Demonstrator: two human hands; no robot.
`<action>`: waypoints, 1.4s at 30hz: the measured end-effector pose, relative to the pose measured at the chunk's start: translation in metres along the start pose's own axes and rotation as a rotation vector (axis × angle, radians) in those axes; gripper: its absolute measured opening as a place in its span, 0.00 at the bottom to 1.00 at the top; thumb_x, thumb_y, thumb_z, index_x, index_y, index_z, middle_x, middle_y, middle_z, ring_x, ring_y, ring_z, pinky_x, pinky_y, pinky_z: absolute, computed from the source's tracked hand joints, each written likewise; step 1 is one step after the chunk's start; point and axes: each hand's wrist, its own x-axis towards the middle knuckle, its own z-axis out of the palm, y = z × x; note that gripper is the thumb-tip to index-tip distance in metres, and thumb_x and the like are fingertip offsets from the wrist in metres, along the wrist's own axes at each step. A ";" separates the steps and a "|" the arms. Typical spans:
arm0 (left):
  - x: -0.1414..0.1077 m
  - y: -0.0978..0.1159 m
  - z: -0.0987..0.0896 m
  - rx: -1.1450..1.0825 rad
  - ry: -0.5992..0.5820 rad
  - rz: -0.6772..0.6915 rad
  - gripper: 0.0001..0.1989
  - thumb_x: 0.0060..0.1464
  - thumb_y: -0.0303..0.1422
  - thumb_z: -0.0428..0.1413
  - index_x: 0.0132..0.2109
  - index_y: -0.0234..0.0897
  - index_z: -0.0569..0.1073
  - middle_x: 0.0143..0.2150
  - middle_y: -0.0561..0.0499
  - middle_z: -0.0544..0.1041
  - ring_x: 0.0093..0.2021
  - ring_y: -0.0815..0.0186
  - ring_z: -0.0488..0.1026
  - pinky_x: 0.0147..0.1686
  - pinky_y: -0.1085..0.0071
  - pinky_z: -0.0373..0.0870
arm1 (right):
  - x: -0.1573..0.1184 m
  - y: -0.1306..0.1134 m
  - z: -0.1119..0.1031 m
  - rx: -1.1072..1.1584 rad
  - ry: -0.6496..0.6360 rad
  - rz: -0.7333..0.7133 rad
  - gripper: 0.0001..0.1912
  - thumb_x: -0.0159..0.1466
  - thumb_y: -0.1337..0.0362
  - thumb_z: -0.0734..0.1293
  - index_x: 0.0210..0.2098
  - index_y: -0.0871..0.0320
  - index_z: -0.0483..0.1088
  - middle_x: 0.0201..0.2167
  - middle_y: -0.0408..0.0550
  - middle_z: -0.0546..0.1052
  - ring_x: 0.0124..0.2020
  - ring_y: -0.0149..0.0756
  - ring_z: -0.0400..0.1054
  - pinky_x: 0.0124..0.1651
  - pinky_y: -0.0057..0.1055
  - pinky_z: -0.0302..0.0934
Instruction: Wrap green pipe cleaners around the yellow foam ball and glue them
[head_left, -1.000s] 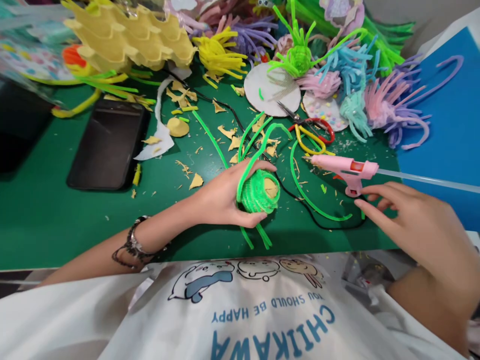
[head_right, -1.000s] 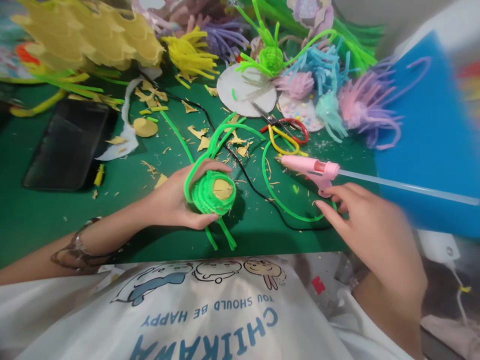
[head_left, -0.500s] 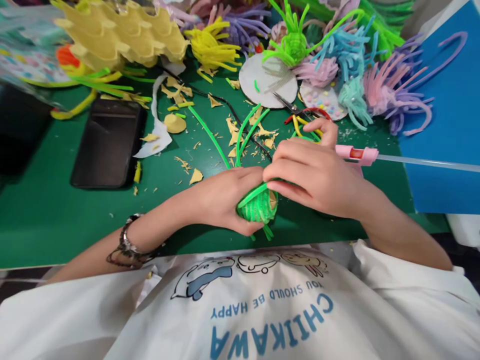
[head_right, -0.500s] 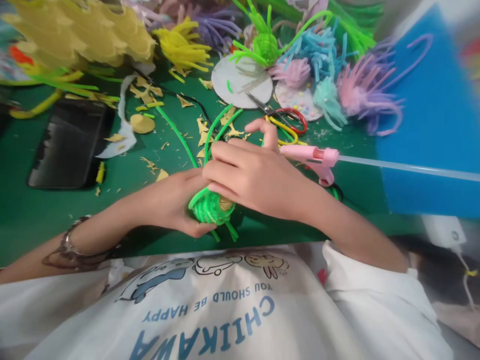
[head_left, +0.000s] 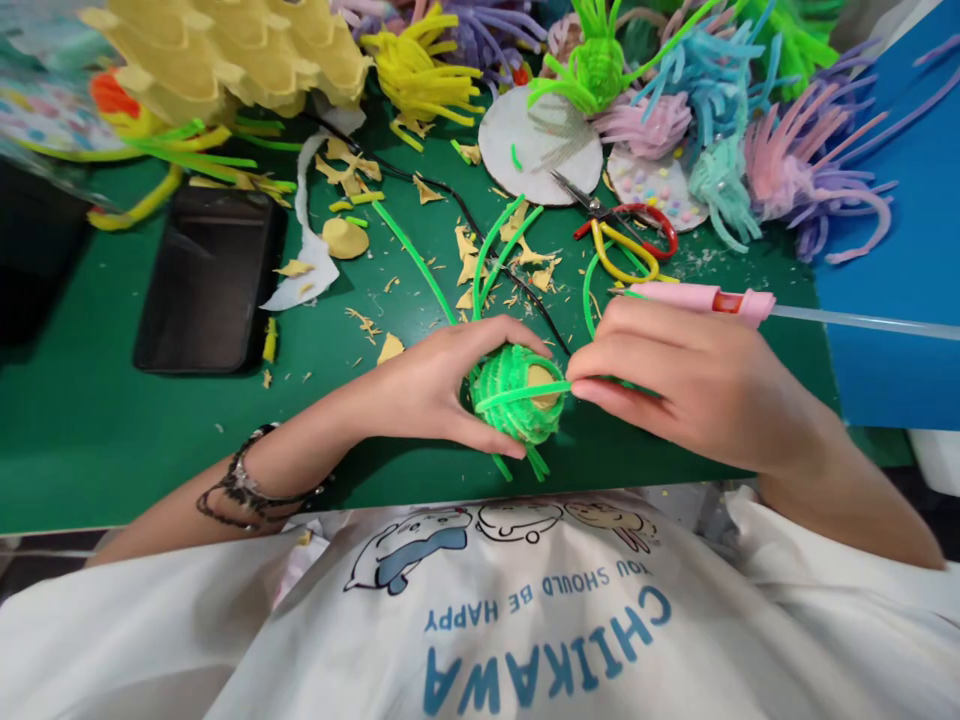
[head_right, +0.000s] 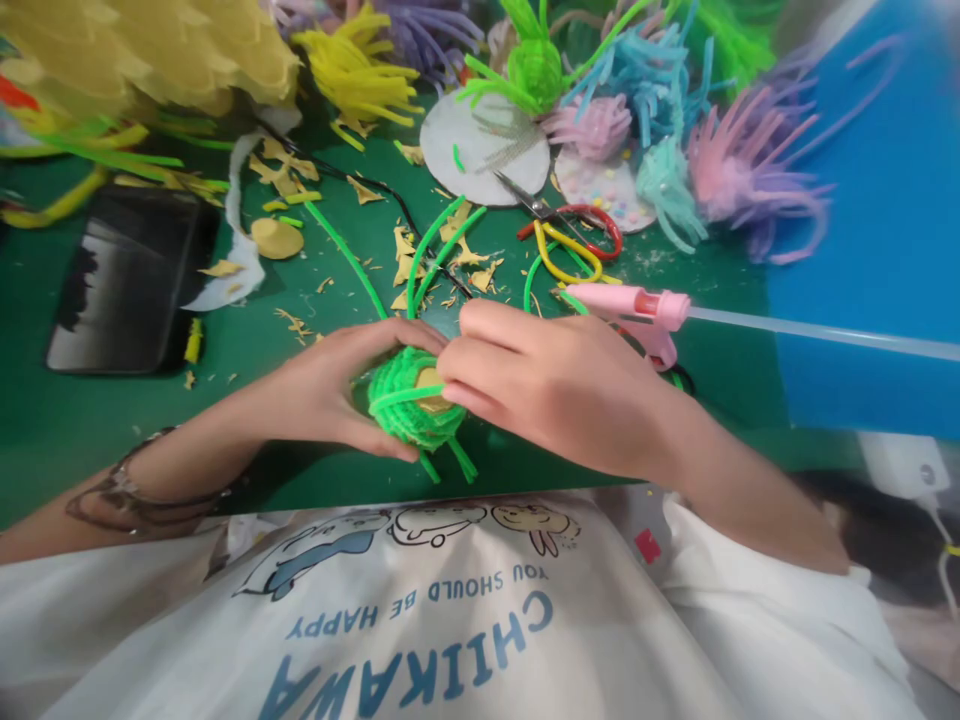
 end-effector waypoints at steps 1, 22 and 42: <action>0.000 -0.001 0.000 -0.025 0.015 0.002 0.32 0.43 0.52 0.67 0.51 0.41 0.70 0.51 0.47 0.78 0.50 0.57 0.76 0.51 0.64 0.73 | -0.001 0.000 0.000 0.010 0.011 0.016 0.12 0.71 0.63 0.60 0.36 0.58 0.72 0.31 0.42 0.72 0.29 0.27 0.67 0.32 0.27 0.59; -0.002 -0.009 -0.004 -0.168 0.211 0.127 0.27 0.44 0.34 0.64 0.51 0.44 0.64 0.53 0.46 0.73 0.56 0.53 0.73 0.56 0.56 0.72 | -0.001 0.005 0.007 0.064 0.110 0.070 0.07 0.69 0.67 0.62 0.40 0.53 0.73 0.31 0.38 0.78 0.31 0.26 0.72 0.32 0.25 0.62; -0.003 -0.010 -0.001 -0.129 0.312 0.117 0.26 0.47 0.34 0.60 0.53 0.40 0.62 0.52 0.43 0.71 0.53 0.58 0.71 0.54 0.62 0.70 | 0.009 0.012 0.015 0.117 0.135 -0.001 0.06 0.68 0.68 0.64 0.37 0.56 0.73 0.30 0.40 0.75 0.30 0.25 0.69 0.34 0.24 0.62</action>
